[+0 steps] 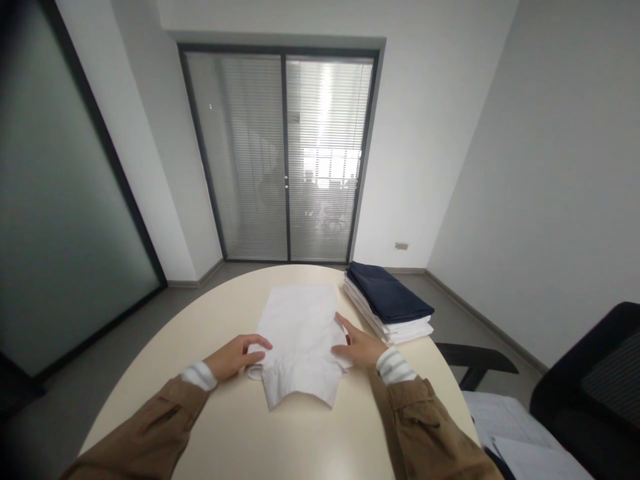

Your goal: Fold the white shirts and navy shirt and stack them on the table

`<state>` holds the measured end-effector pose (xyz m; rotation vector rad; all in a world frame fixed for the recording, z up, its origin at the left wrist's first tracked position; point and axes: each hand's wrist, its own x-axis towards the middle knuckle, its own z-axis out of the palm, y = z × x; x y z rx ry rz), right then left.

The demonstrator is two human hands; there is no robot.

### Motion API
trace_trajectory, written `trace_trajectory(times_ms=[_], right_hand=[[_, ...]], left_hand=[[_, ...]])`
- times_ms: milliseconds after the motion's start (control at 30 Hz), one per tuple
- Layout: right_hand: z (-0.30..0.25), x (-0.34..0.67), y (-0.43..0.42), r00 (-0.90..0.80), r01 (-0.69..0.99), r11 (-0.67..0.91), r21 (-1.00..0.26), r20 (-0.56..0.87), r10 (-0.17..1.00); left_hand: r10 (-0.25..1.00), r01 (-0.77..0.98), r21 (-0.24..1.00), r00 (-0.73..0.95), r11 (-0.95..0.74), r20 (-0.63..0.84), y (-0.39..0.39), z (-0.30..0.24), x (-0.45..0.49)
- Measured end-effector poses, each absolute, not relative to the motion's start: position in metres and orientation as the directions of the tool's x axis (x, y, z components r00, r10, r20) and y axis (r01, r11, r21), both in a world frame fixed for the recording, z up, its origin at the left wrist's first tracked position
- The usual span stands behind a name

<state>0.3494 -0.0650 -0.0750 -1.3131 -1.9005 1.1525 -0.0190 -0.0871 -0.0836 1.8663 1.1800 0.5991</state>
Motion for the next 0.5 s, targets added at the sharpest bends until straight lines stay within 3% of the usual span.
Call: trace_trajectory(times_ms=[100,300,500], right_hand=[[-0.068,0.350,-0.071,-0.496,0.448,0.185,-0.875,-0.071,0.865],[-0.062,0.349,-0.075,-0.645,0.411,0.130,-0.902,-0.187,0.741],[-0.059,0.343,-0.079,-0.594,0.492,0.206,-0.845,-0.153,0.789]], left_hand=[[0.896,0.500,0.828,0.444,-0.254,0.007,-0.092,-0.082,-0.018],[0.883,0.529,0.834,0.454,-0.159,-0.120,-0.092,-0.078,-0.023],[0.898,0.567,0.775,0.440,-0.280,0.002,-0.100,-0.077,-0.016]])
